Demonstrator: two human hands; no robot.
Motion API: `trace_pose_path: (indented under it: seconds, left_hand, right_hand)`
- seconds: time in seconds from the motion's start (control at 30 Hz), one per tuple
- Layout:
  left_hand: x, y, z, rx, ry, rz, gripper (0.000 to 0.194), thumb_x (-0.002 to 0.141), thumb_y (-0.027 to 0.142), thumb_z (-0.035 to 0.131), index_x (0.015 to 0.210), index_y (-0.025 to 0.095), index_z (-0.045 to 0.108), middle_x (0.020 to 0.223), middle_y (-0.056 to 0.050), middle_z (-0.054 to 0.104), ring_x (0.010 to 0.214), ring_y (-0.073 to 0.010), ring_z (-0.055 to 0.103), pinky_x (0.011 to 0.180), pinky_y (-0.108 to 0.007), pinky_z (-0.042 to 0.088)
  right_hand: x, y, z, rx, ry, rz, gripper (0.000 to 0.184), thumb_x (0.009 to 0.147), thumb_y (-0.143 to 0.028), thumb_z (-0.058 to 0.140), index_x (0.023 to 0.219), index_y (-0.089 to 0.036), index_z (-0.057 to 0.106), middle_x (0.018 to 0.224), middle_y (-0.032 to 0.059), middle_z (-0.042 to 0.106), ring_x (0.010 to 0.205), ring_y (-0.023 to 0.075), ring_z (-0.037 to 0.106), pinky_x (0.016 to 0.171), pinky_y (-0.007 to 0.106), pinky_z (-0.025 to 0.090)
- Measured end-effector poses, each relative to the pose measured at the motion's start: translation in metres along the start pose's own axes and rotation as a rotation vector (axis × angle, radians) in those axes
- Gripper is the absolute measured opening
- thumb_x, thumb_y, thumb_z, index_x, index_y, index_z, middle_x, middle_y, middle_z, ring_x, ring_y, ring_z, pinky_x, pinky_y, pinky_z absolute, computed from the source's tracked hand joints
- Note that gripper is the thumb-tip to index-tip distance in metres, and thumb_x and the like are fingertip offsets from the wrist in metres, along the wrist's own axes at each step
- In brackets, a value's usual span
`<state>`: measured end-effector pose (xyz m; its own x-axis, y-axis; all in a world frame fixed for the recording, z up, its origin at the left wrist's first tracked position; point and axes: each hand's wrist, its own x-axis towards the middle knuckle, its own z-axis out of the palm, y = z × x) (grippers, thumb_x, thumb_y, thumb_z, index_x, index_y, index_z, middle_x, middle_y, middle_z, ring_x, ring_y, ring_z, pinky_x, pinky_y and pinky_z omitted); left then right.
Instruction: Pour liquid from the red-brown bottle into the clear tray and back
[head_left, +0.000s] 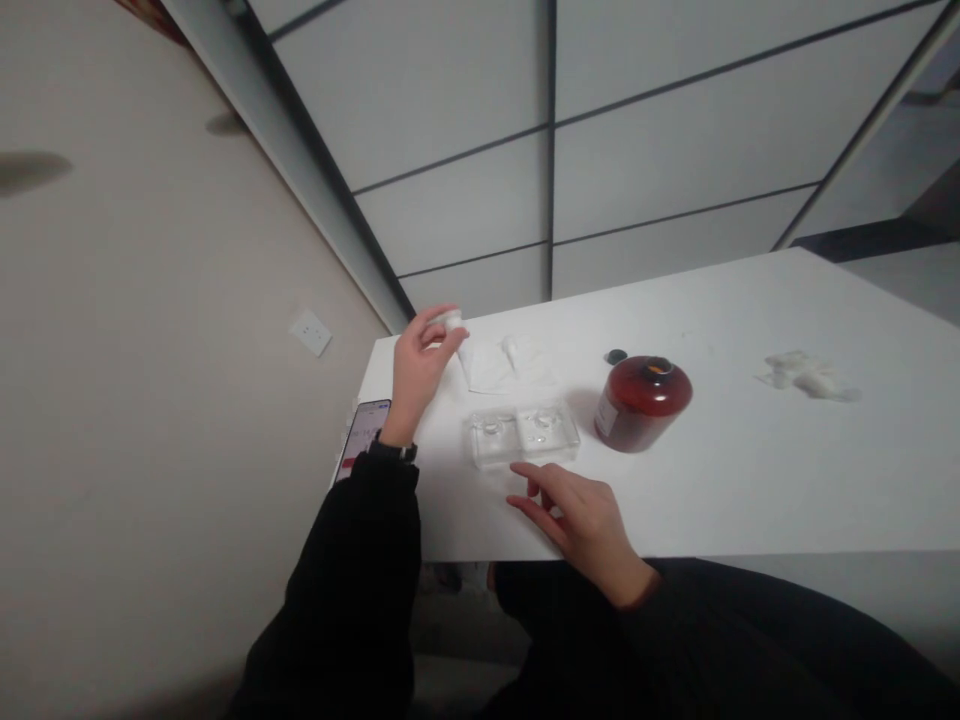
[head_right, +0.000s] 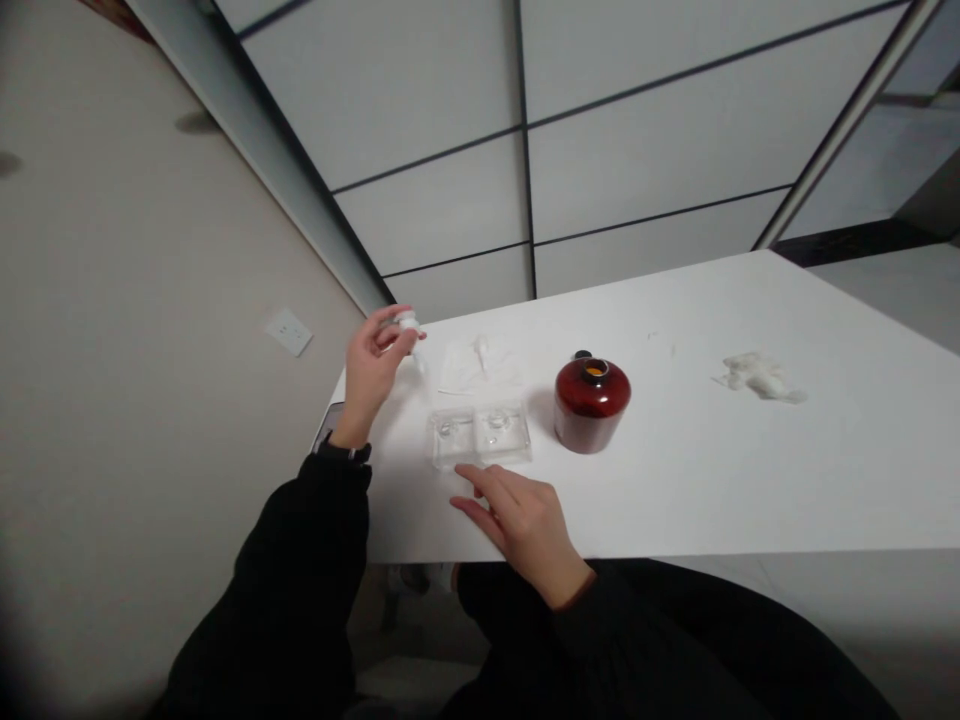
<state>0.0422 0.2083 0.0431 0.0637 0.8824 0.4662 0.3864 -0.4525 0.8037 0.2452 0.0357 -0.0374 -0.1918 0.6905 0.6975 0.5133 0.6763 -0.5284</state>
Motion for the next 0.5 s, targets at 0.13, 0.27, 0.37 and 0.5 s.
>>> trace_pose_path:
  seconds: [0.13,0.27,0.37,0.5]
  left_hand:
    - [-0.052,0.021,-0.002,-0.203,0.017,0.033,0.046,0.087,0.045,0.081,0.124,0.022,0.066,0.101,-0.004,0.078,0.101,-0.0216,0.078,0.083,-0.029,0.058]
    - [-0.079,0.015,0.005,-0.121,-0.008,0.085,0.041,0.089,0.043,0.080,0.122,0.023,0.068,0.110,-0.006,0.078,0.104,-0.0222,0.078,0.091,-0.035,0.060]
    - [-0.088,0.006,0.005,-0.085,-0.024,0.094,0.040,0.089,0.043,0.081,0.120,0.022,0.067,0.109,-0.006,0.078,0.103,-0.0230,0.078,0.093,-0.038,0.060]
    - [-0.097,0.000,0.003,-0.026,-0.126,0.098,0.033,0.089,0.042,0.081,0.114,0.022,0.071,0.108,-0.007,0.078,0.105,-0.0240,0.075,0.099,-0.042,0.058]
  right_hand:
    - [0.002,-0.002,-0.001,-0.054,-0.064,0.001,0.036,0.113,-0.039,0.045,0.129,-0.016,0.068,0.075,-0.0002,0.073,0.050,0.0096,0.060,0.056,0.023,0.046]
    - [0.001,-0.002,0.000,-0.096,-0.077,0.005,0.039,0.114,-0.037,0.042,0.135,-0.014,0.065,0.075,-0.0009,0.074,0.049,0.0102,0.060,0.057,0.024,0.045]
    - [0.001,0.000,0.002,-0.146,-0.143,0.059,0.043,0.113,-0.038,0.043,0.144,-0.015,0.060,0.074,-0.0007,0.075,0.053,0.0126,0.065,0.056,0.025,0.043]
    - [-0.001,0.003,0.005,-0.214,-0.262,0.095,0.047,0.110,-0.033,0.048,0.153,-0.015,0.054,0.075,0.0000,0.078,0.057,0.0162,0.070,0.053,0.027,0.039]
